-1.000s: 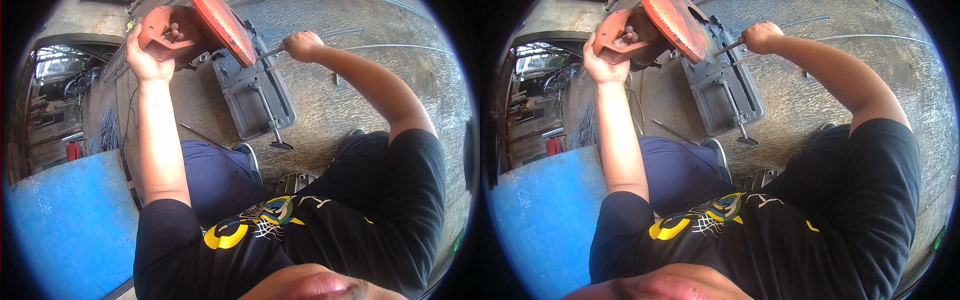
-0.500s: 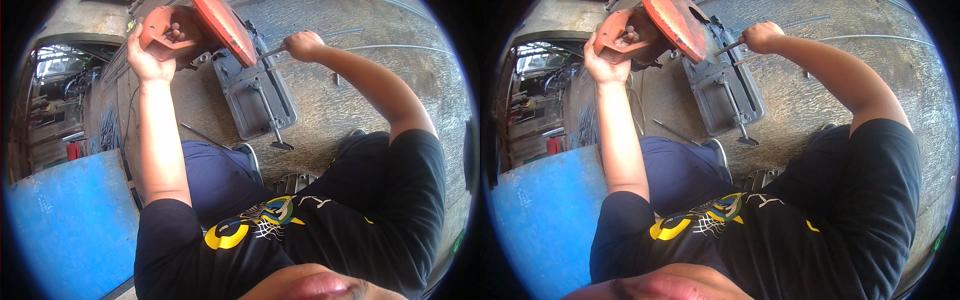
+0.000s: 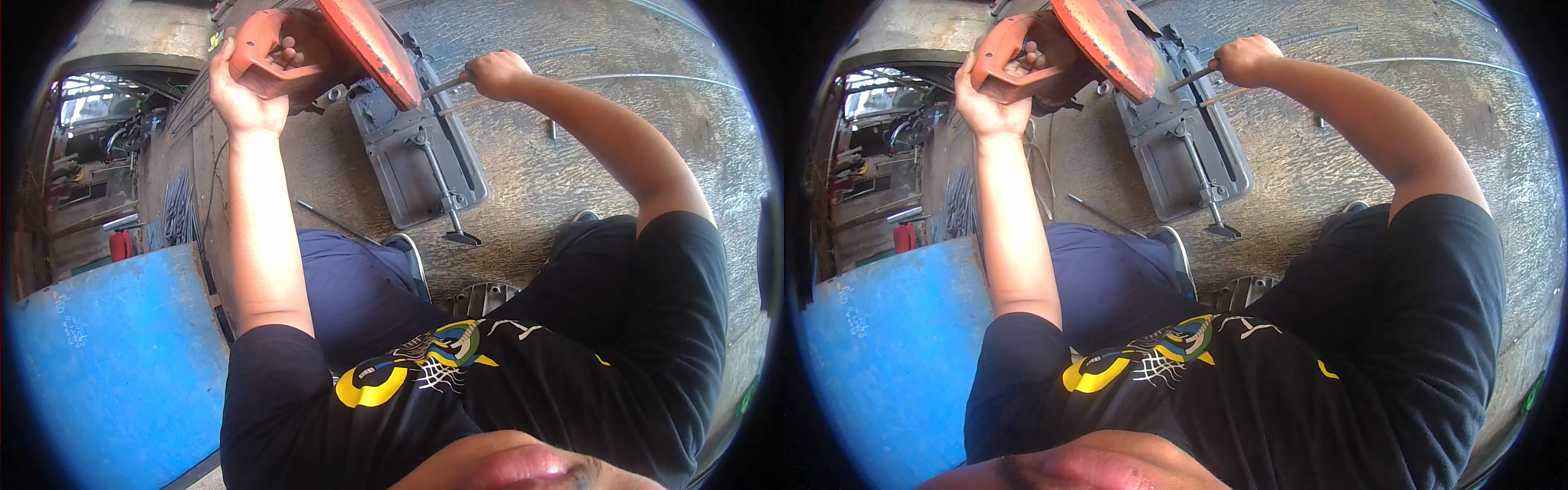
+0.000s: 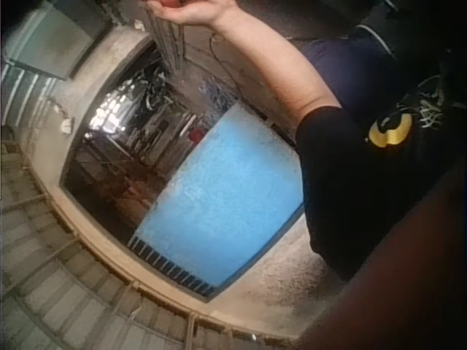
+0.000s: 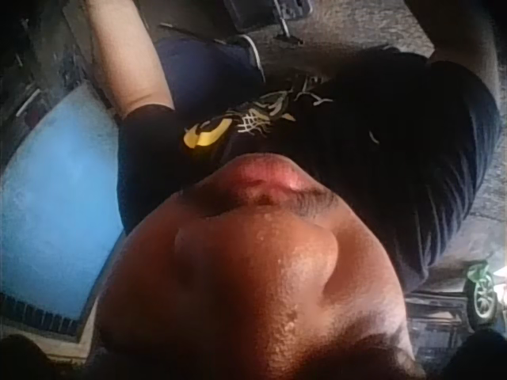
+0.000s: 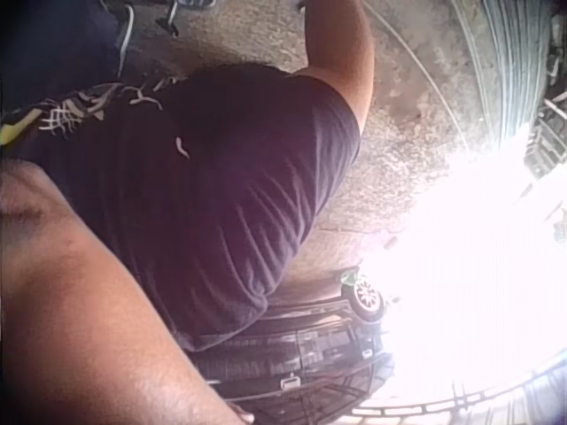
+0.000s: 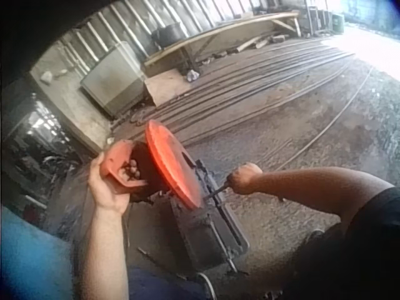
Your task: Use a chop saw to cut metal rods into smaller sections.
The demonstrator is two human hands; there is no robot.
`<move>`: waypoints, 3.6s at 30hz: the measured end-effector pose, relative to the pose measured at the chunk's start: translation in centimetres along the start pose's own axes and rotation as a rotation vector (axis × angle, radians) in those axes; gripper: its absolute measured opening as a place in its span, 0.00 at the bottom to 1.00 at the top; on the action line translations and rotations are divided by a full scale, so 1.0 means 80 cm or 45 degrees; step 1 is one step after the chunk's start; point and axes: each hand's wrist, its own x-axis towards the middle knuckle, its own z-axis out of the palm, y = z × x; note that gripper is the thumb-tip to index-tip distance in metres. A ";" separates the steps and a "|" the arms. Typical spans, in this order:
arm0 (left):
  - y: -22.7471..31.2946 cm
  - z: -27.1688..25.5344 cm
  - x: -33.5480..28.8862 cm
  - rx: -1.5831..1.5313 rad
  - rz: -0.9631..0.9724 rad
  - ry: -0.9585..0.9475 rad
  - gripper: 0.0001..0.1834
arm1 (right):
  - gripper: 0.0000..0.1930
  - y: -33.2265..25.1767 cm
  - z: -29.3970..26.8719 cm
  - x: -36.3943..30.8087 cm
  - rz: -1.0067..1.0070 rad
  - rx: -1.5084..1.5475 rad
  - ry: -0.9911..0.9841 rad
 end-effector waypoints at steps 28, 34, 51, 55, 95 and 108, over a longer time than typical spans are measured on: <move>-0.002 0.001 0.000 0.013 0.034 0.005 0.31 | 0.17 0.000 0.000 0.001 0.004 -0.001 0.006; -0.002 0.002 0.000 0.009 0.036 -0.011 0.31 | 0.16 0.000 0.001 0.001 -0.001 -0.010 0.007; -0.002 0.002 0.000 0.007 0.029 0.011 0.31 | 0.17 0.002 0.005 0.002 -0.005 0.009 -0.004; -0.003 0.001 0.001 -0.004 0.030 0.013 0.31 | 0.17 0.001 0.006 0.001 0.002 -0.008 0.023; -0.003 0.006 -0.002 0.036 0.057 0.006 0.30 | 0.15 -0.001 -0.001 0.000 -0.034 -0.005 -0.015; -0.005 0.000 0.000 -0.052 0.007 -0.008 0.28 | 0.16 -0.003 -0.003 0.000 0.024 -0.010 -0.069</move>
